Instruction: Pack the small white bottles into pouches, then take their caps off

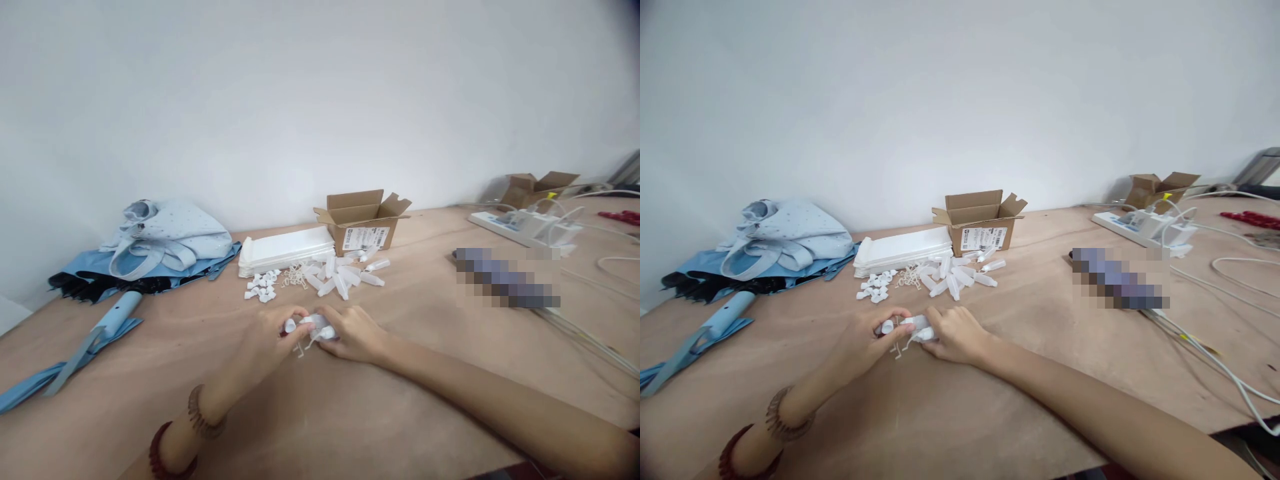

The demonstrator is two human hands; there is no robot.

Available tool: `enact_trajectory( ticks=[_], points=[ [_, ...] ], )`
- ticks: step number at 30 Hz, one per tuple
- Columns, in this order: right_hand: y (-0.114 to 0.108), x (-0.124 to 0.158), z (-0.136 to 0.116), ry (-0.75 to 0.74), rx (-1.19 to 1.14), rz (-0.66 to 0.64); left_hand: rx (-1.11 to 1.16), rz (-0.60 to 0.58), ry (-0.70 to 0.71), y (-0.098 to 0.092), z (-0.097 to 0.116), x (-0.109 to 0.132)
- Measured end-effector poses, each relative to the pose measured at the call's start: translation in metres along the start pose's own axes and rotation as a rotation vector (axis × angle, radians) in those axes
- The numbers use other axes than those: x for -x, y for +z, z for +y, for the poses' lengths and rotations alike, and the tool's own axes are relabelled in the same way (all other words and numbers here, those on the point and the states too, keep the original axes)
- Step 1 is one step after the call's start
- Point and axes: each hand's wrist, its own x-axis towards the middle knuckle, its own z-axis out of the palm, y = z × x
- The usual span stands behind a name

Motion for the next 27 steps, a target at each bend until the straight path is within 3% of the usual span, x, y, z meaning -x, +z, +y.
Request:
enact_trajectory(
  ticks=[10, 27],
  points=[
    [-0.0015, -0.0002, 0.0003, -0.004, 0.01, -0.016, 0.022, -0.071, -0.071, 0.0031, 0.0028, 0.001],
    [-0.0015, -0.0005, -0.0003, -0.014, 0.021, -0.021, 0.08, -0.035, -0.109, 0.0044, 0.0053, 0.0011]
  ],
)
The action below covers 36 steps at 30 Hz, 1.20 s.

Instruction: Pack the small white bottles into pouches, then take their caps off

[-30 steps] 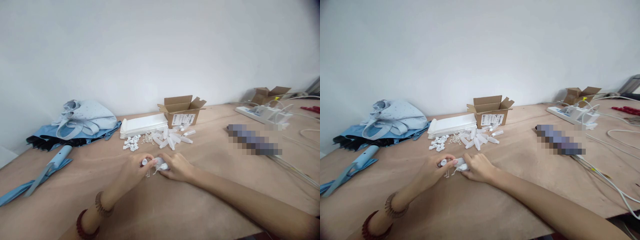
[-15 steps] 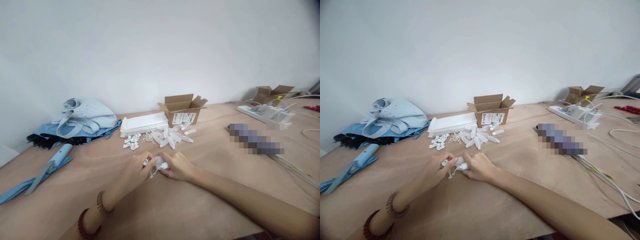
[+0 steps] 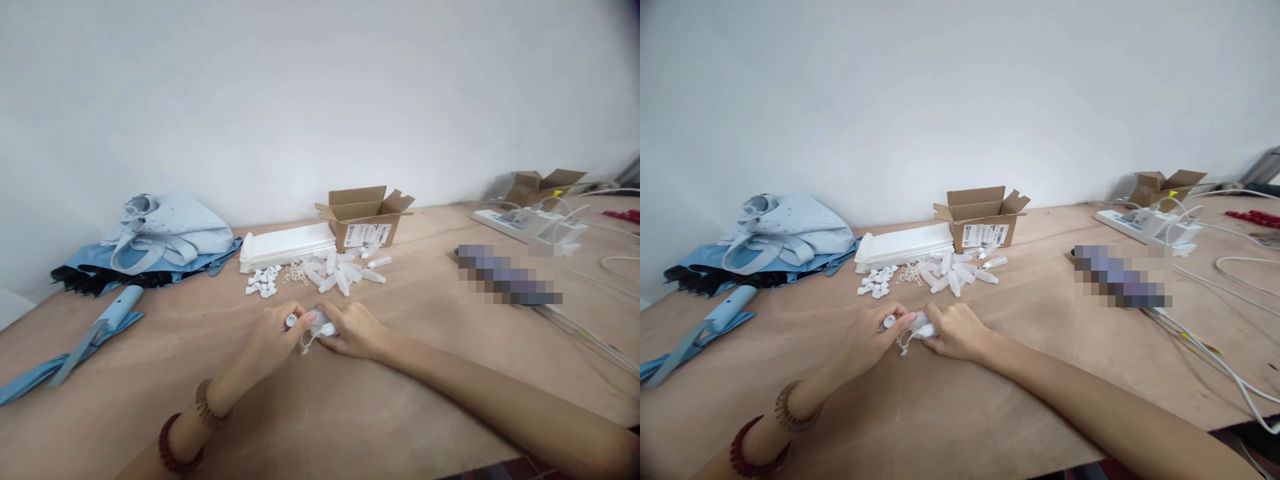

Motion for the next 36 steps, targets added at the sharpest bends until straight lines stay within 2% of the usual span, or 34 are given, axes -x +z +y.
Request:
enact_trajectory(
  ticks=[7, 15, 20, 23, 30, 36],
  points=[
    [0.001, 0.0, 0.0, -0.006, 0.019, 0.003, 0.067, 0.035, -0.041, 0.007, -0.006, -0.003],
    [0.004, 0.001, 0.0, -0.05, 0.01, 0.036, 0.436, -0.147, -0.349, 0.009, -0.017, -0.009],
    [0.004, 0.001, -0.001, -0.063, 0.026, 0.039, 0.547, -0.189, -0.415, 0.004, -0.016, -0.009],
    [0.004, 0.001, -0.001, -0.054, 0.034, 0.036, 0.514, -0.183, -0.389, 0.005, -0.018, -0.01],
    [0.003, 0.001, -0.002, -0.022, 0.039, 0.012, 0.255, -0.124, -0.148, 0.0, -0.024, -0.01],
    [0.001, 0.002, -0.002, -0.019, 0.021, 0.005, 0.126, -0.092, -0.106, -0.007, -0.014, -0.006]
  ],
)
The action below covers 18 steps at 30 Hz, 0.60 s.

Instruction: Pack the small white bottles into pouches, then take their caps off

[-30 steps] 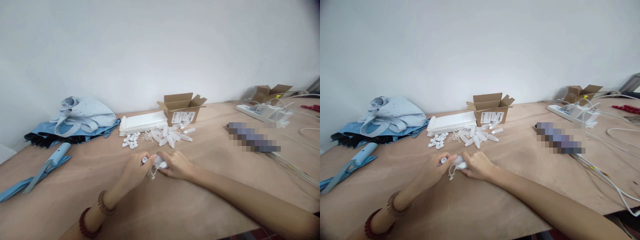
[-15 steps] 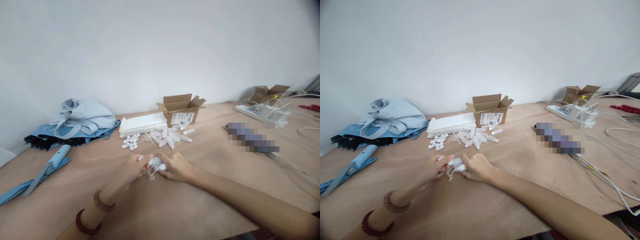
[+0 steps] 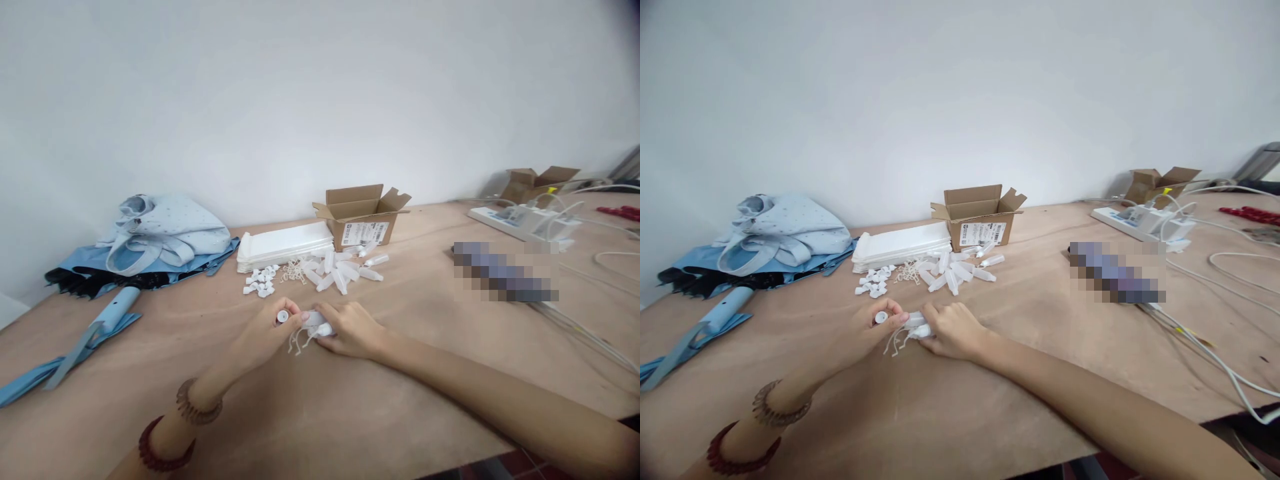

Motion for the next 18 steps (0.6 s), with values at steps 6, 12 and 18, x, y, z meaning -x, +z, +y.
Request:
enact_trajectory(
  ticks=[6, 12, 18],
  points=[
    [0.0023, -0.0001, 0.0011, -0.01, -0.032, 0.038, -0.013, 0.002, -0.004, 0.0008, 0.0062, 0.0016],
    [0.002, -0.0001, 0.0008, -0.008, -0.051, 0.04, 0.0, -0.001, 0.02, 0.0017, 0.0038, 0.0007],
    [0.0021, -0.0004, 0.0014, -0.009, -0.007, 0.029, 0.007, 0.008, 0.011, 0.0032, 0.0034, 0.0012]
  ],
)
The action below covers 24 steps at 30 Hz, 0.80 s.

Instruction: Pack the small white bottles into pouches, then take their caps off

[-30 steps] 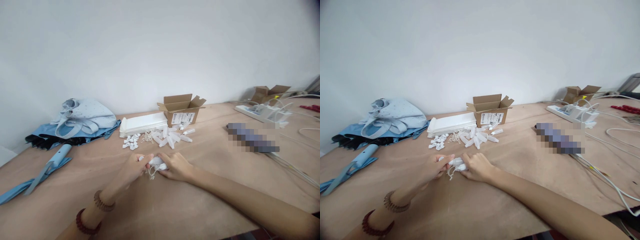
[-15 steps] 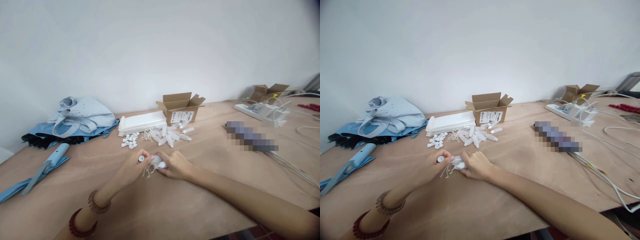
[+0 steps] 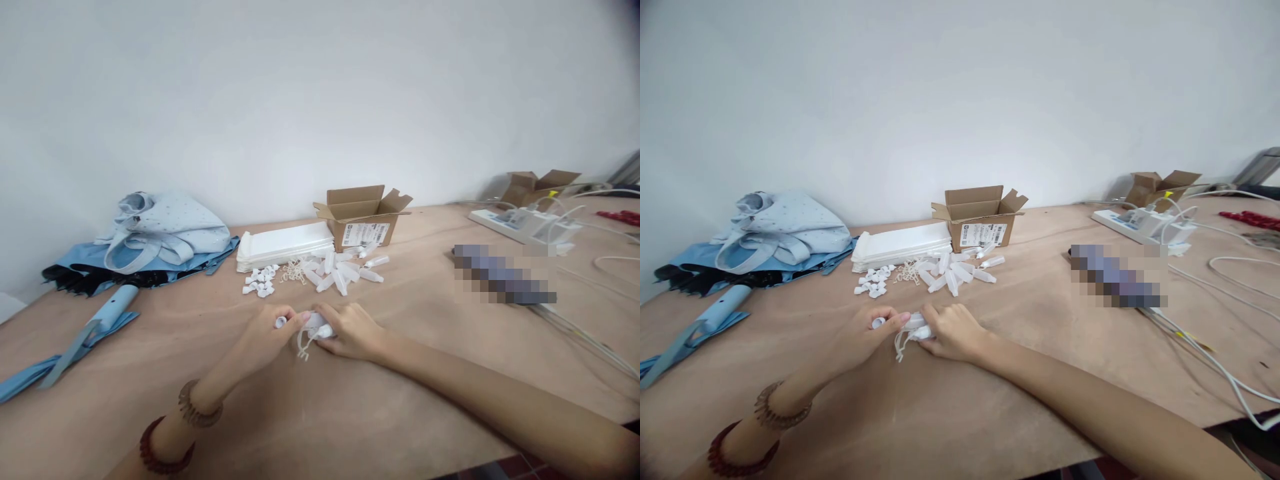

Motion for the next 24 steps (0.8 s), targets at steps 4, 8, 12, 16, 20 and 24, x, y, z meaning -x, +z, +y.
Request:
enact_trajectory(
  ticks=[4, 8, 12, 16, 20, 24],
  points=[
    [0.001, -0.001, 0.001, -0.004, 0.015, 0.003, 0.112, -0.021, -0.094, 0.006, -0.008, -0.004],
    [0.001, -0.001, 0.0, -0.014, -0.004, 0.007, 0.345, -0.081, -0.234, 0.012, -0.015, -0.007],
    [0.0, -0.001, -0.001, -0.009, -0.002, 0.003, 0.522, -0.155, -0.304, 0.011, -0.013, -0.006],
    [0.001, -0.001, 0.0, -0.006, 0.006, 0.004, 0.552, -0.193, -0.321, 0.009, -0.012, -0.007],
    [0.001, -0.001, 0.001, -0.01, 0.01, -0.003, 0.519, -0.177, -0.29, 0.009, -0.012, -0.008],
    [0.0, -0.001, 0.001, -0.009, 0.015, -0.014, 0.472, -0.128, -0.252, 0.01, -0.011, -0.007]
  ],
)
